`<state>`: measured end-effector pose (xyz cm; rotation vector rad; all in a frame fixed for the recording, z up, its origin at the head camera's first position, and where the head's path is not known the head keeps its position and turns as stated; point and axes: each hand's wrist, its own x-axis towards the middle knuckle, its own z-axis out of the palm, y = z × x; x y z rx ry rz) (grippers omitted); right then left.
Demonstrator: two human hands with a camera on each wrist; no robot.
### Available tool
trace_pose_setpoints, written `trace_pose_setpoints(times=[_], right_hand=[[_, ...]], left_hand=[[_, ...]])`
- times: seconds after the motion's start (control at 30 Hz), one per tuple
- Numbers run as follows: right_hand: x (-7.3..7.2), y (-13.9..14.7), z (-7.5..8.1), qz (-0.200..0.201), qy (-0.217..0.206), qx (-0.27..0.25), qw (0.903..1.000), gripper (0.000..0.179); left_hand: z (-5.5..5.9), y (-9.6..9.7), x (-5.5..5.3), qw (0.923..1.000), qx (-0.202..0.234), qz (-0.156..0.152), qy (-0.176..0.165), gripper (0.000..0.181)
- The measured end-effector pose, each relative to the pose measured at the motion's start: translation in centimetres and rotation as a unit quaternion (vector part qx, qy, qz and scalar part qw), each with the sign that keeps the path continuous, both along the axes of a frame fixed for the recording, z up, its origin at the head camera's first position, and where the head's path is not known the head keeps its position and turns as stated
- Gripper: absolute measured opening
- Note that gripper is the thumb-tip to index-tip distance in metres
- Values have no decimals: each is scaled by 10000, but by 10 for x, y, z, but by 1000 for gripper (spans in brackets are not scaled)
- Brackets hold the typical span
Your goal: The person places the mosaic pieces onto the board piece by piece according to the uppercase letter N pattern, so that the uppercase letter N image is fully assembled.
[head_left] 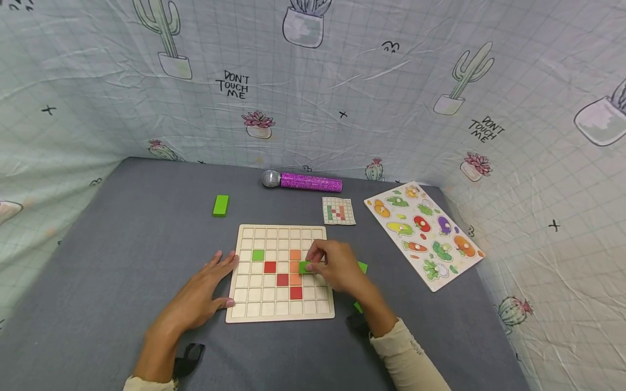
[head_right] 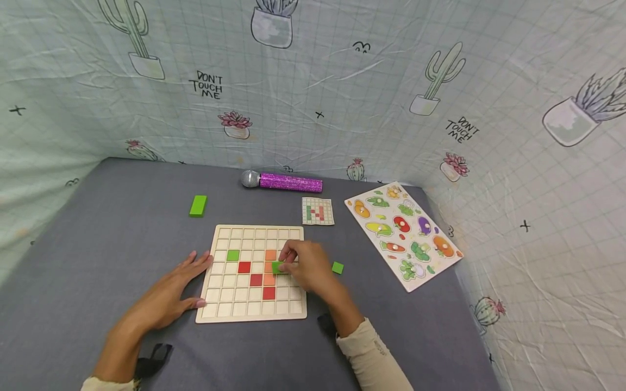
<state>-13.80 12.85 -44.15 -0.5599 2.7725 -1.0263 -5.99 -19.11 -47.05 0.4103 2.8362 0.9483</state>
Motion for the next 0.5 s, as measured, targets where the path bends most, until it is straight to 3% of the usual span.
trace_pose_setpoints(times=[0.5], right_hand=[[6,-51,-2,45,-262,179,9995,17]], left_hand=[[0,0,0,10000,23,-40,52,95]])
